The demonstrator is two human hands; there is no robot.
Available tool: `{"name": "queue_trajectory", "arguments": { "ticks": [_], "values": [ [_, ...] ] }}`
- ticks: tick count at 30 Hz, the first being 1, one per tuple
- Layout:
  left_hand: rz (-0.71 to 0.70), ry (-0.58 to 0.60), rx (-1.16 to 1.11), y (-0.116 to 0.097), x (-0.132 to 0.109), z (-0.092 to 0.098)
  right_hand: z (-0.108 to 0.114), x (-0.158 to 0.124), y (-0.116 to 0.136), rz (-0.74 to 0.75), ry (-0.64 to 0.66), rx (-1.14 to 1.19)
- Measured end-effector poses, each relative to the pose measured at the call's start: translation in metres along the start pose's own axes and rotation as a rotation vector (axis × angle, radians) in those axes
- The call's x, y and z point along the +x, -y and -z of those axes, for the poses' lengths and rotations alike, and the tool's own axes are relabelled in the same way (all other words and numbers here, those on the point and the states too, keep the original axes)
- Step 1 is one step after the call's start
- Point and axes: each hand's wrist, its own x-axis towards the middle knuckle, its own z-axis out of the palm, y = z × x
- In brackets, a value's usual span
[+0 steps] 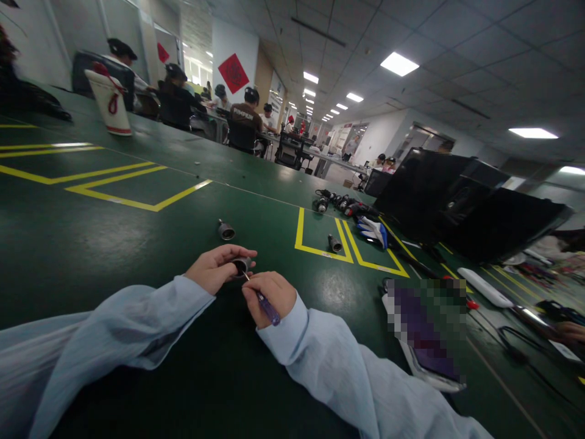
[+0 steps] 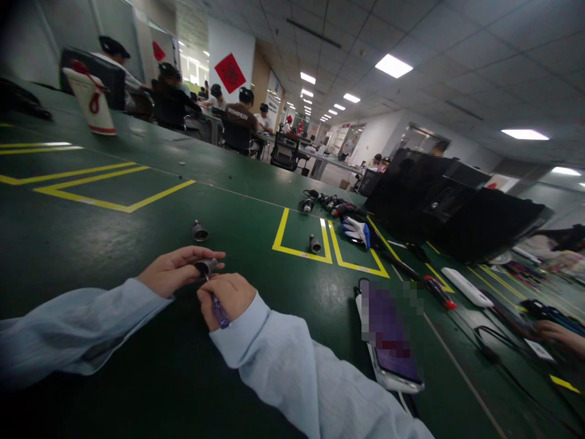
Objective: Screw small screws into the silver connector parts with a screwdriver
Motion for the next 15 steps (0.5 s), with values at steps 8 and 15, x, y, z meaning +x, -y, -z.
{"name": "queue_trajectory", "arguments": {
  "ticks": [8, 15],
  "values": [
    [0.052, 0.004, 0.042, 0.0006, 0.0026, 0.0037, 0.0001, -0.0019, 0.0002, -0.043, 0.037, 0.007],
    [-0.003, 0.007, 0.089, 0.0043, 0.0055, 0.0057, 0.0011, -0.0005, -0.0002, -0.038, 0.048, 0.019]
  ]
}}
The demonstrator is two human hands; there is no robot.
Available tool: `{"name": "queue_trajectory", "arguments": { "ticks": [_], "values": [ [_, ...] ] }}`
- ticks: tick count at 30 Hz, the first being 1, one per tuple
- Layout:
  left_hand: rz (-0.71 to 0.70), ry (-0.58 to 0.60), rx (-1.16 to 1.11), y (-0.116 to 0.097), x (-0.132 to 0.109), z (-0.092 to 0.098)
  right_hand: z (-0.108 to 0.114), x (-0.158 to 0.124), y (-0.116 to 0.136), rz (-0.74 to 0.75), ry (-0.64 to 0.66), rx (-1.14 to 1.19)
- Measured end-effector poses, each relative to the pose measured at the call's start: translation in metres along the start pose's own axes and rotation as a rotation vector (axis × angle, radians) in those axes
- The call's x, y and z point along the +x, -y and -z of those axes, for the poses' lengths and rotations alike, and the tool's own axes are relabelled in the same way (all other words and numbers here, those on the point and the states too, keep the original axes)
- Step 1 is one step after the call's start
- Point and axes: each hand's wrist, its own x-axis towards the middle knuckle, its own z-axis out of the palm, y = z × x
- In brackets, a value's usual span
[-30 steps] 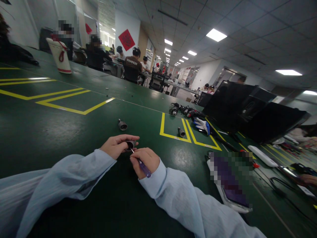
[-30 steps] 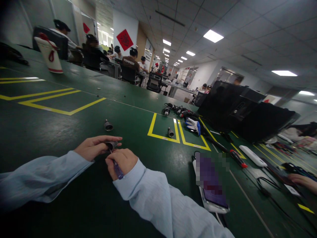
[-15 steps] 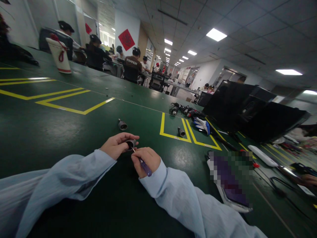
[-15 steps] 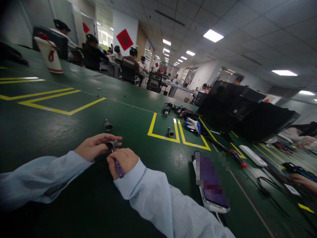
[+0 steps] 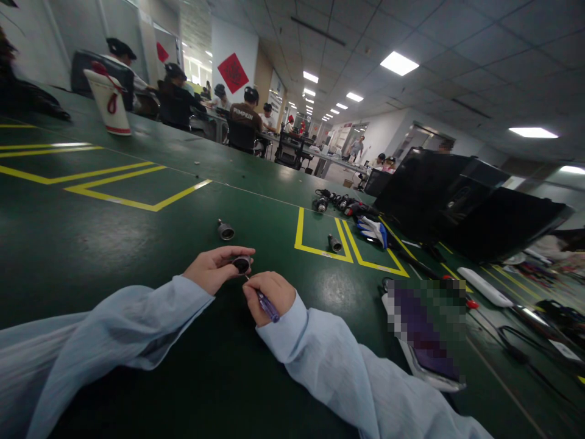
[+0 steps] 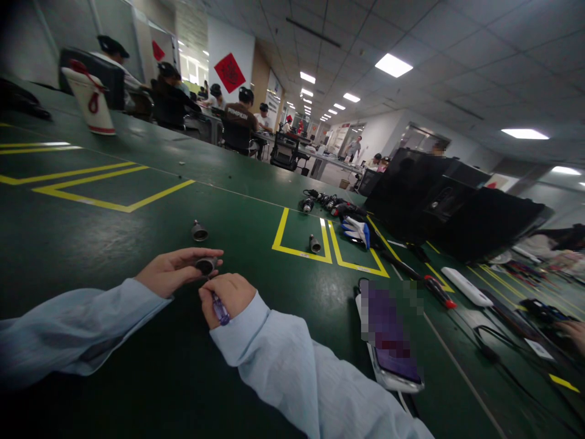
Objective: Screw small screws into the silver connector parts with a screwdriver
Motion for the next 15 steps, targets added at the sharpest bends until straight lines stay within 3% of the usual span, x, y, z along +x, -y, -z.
{"name": "queue_trajectory", "arguments": {
  "ticks": [15],
  "values": [
    [-0.025, -0.029, 0.061, -0.007, -0.0091, -0.0069, -0.0003, 0.0009, 0.0, 0.002, -0.042, -0.002]
  ]
}}
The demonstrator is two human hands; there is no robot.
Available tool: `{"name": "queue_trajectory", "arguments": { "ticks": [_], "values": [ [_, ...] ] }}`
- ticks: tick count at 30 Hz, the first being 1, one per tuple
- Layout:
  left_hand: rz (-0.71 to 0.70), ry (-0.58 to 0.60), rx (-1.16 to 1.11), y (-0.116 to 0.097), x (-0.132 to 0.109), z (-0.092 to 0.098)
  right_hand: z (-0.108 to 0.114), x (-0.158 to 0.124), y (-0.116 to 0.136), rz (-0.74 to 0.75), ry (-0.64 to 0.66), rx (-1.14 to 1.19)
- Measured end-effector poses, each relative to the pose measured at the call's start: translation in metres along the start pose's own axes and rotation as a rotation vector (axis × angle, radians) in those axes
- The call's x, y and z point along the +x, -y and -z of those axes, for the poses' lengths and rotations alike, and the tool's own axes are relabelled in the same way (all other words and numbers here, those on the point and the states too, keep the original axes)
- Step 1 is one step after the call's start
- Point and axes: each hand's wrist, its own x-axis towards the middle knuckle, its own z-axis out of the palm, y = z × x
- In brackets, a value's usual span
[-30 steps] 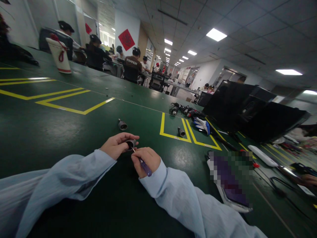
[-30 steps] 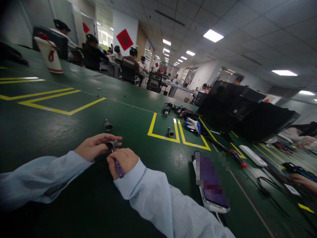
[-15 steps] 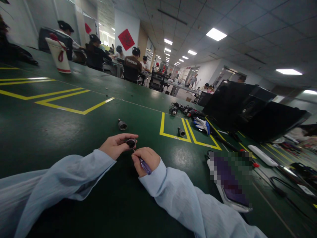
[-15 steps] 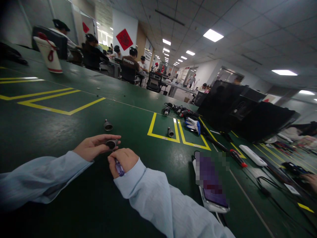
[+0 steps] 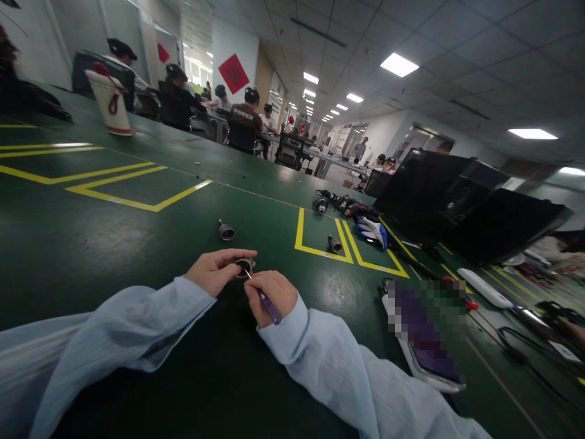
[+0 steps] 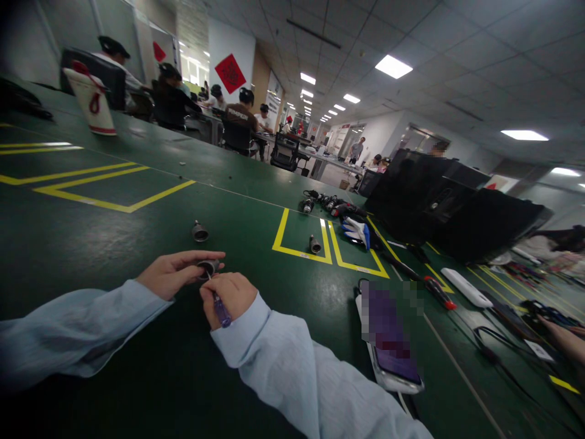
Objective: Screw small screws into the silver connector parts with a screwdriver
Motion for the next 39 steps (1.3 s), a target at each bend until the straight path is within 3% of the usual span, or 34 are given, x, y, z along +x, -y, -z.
{"name": "queue_trajectory", "arguments": {
  "ticks": [21, 39],
  "values": [
    [-0.095, 0.038, 0.13, 0.013, 0.012, 0.008, -0.004, -0.002, -0.001, 0.052, -0.029, -0.076],
    [-0.062, 0.075, 0.126, 0.004, 0.007, 0.008, -0.002, -0.001, 0.001, 0.03, -0.039, -0.014]
  ]
}}
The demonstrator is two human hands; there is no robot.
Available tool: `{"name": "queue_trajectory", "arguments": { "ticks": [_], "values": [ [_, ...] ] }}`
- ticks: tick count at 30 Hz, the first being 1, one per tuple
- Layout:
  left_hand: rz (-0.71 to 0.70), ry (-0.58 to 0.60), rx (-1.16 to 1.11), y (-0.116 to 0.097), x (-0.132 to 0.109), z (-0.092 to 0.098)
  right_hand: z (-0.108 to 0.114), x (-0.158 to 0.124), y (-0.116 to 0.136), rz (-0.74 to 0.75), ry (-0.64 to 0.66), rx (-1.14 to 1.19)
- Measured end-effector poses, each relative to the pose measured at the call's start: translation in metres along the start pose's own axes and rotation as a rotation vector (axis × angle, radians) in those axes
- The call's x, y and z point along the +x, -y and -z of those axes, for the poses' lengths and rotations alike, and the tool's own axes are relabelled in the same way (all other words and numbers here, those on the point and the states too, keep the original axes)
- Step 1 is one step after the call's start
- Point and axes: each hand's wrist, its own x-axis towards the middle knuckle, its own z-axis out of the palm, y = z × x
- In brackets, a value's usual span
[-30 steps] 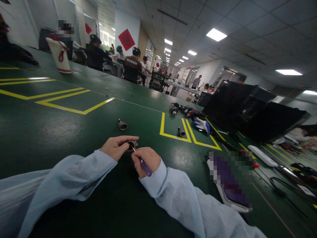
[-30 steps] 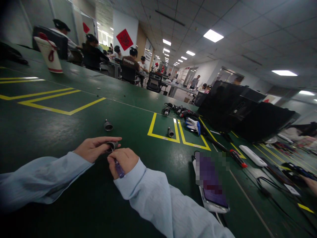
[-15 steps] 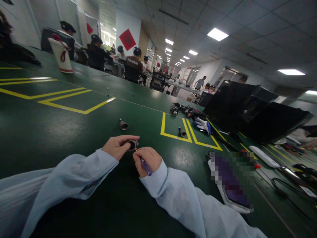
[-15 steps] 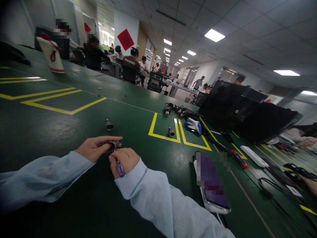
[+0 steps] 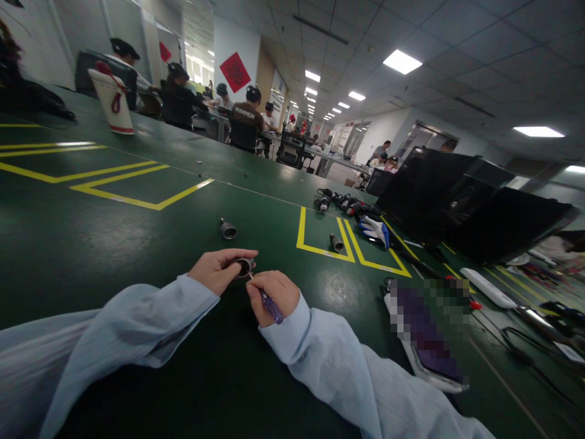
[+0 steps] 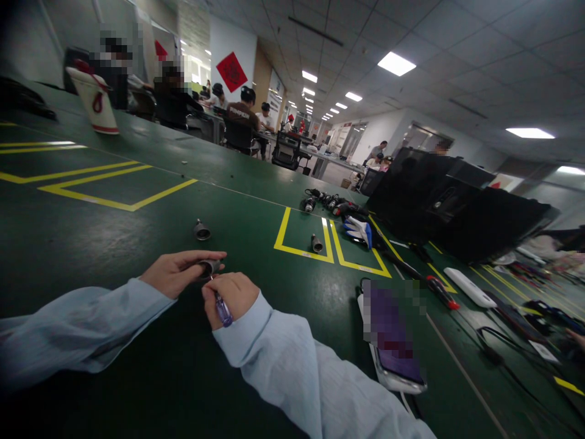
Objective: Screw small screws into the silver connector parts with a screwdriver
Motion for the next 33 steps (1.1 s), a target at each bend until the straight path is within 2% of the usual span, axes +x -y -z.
{"name": "queue_trajectory", "arguments": {
  "ticks": [8, 18, 25, 33],
  "values": [
    [-0.021, -0.002, -0.025, 0.005, 0.0016, 0.0007, 0.0029, 0.0002, -0.0004, -0.012, 0.01, 0.001],
    [-0.007, -0.005, 0.005, 0.0031, 0.0002, 0.0001, -0.002, -0.0002, -0.0027, 0.025, -0.05, -0.051],
    [-0.029, -0.015, 0.0, 0.0019, 0.0007, 0.0006, 0.0028, 0.001, 0.0006, 0.029, -0.018, -0.021],
    [-0.066, 0.033, -0.021, 0.0078, 0.004, -0.0024, 0.0016, 0.001, 0.0009, -0.093, -0.006, 0.005]
  ]
}}
